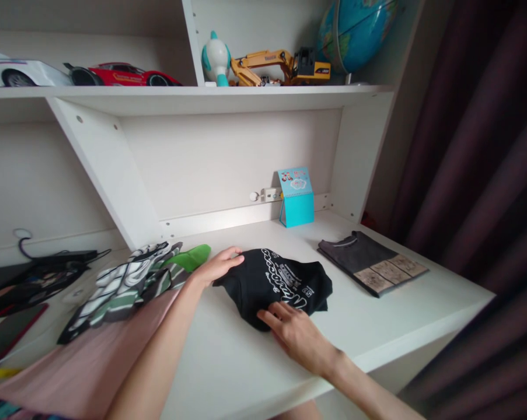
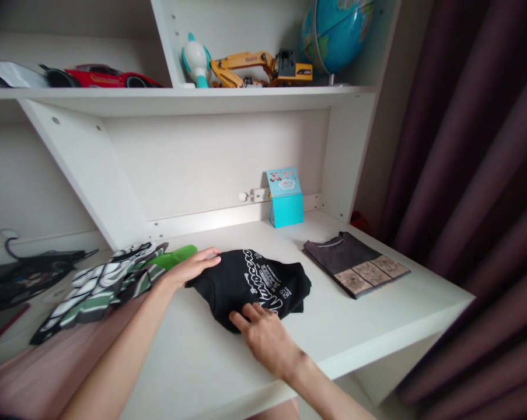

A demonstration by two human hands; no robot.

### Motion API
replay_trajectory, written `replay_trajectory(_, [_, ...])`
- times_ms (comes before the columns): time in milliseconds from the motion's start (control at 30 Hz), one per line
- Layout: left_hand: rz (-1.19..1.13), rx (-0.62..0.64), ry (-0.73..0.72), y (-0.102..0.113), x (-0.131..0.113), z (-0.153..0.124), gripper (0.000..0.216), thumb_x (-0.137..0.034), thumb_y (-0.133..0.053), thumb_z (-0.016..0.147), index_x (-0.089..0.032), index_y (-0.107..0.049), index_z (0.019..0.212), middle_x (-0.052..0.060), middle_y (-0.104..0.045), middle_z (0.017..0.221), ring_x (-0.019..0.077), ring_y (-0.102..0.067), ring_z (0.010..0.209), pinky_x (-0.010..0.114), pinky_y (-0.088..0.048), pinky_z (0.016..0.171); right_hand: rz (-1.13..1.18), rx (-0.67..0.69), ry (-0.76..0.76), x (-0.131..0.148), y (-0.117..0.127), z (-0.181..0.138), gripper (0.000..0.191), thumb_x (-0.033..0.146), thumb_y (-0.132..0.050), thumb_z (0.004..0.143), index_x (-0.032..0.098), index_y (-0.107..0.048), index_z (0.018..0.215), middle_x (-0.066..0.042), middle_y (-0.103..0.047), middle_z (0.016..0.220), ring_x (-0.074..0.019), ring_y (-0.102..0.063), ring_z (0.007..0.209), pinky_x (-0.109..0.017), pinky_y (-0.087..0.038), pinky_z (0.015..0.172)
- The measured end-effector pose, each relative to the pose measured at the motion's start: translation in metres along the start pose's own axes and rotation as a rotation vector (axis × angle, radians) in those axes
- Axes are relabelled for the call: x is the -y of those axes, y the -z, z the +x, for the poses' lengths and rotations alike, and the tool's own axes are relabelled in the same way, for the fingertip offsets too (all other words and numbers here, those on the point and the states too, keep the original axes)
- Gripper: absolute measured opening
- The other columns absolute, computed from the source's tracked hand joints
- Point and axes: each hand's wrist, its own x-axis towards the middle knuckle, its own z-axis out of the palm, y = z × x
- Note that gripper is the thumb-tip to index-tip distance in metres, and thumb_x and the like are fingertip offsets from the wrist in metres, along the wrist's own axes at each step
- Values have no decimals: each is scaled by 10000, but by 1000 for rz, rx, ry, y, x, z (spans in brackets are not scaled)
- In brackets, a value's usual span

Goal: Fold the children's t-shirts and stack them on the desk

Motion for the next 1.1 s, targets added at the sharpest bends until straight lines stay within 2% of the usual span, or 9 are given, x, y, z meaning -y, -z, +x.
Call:
replay_trajectory(200, [-475,-89,-80,15,-31,-19,356,-413,-574,747,-205,-560,1035,38,-610,946,170,-584,857,276,-471,718,183,-465,-255,-37,49,7,217,141,-347,873,192,-557,884,-31,-587,813,-120,-552,643,-226,-434,600])
replay_trajectory(333, [-442,-52,-228,17,-49,-31,464,-349,-639,699,-196,-503,1115,60,-589,1034,196,-564,953,337,-448,842,198,-661,-405,-44,92,9,193,238,-349,895,192,-536,883,-1,-559,716,-102,-511,526,-213,-409,536])
replay_trajectory(500, [108,-327,-346,5,-58,-38,380,-330,-680,645,-200,-555,980,27,-596,1057,199,-536,1006,309,-376,922,101,-627,-273,-40,101,13,274,385,-437,864,204,-502,1059,-68,-518,983,-171,-557,802,-302,-468,744])
replay_trajectory(600, [323,-434,-322,-3,-61,-43,218,-372,-597,713,-184,-594,824,12,-639,864,182,-581,836,280,-413,818,-48,-546,-240,-34,86,15,680,447,-660,689,180,-359,1236,-143,-408,1150,-273,-505,993,-396,-458,835])
replay_trajectory(667, [395,-418,-307,-7,-66,-51,222,-394,-556,744,-178,-606,738,1,-630,737,169,-573,722,255,-420,717,-157,-496,-238,-32,75,16,763,309,-703,644,163,-302,1277,-181,-335,1223,-328,-456,1072,-432,-451,850])
replay_trajectory(767, [456,-325,-346,-12,-76,-66,290,-404,-498,791,-178,-583,631,-22,-563,608,137,-523,617,222,-383,614,-184,-460,-241,-31,66,16,623,90,-555,645,169,-344,1226,-181,-314,1254,-317,-479,1050,-420,-476,800])
replay_trajectory(900, [541,-307,-354,-14,-80,-75,323,-439,-536,761,-177,-493,579,-37,-474,586,113,-460,570,214,-342,553,12,-522,-203,-34,78,14,461,30,-380,643,206,-452,1062,-84,-489,1047,-211,-549,922,-344,-482,788])
replay_trajectory(1000, [531,-390,-361,-9,-78,-79,182,-342,-566,741,-183,-498,685,-25,-519,691,125,-504,649,221,-389,619,-22,-623,-202,-32,96,7,403,30,-337,687,216,-505,1003,-58,-537,976,-182,-568,905,-307,-474,797])
replay_trajectory(1100, [484,-315,-335,-2,-78,-103,214,-268,-588,726,-211,-526,923,-3,-598,901,149,-564,841,241,-429,777,-159,-641,-186,-24,119,-16,327,89,-351,763,214,-540,998,-56,-574,966,-175,-600,866,-275,-493,743])
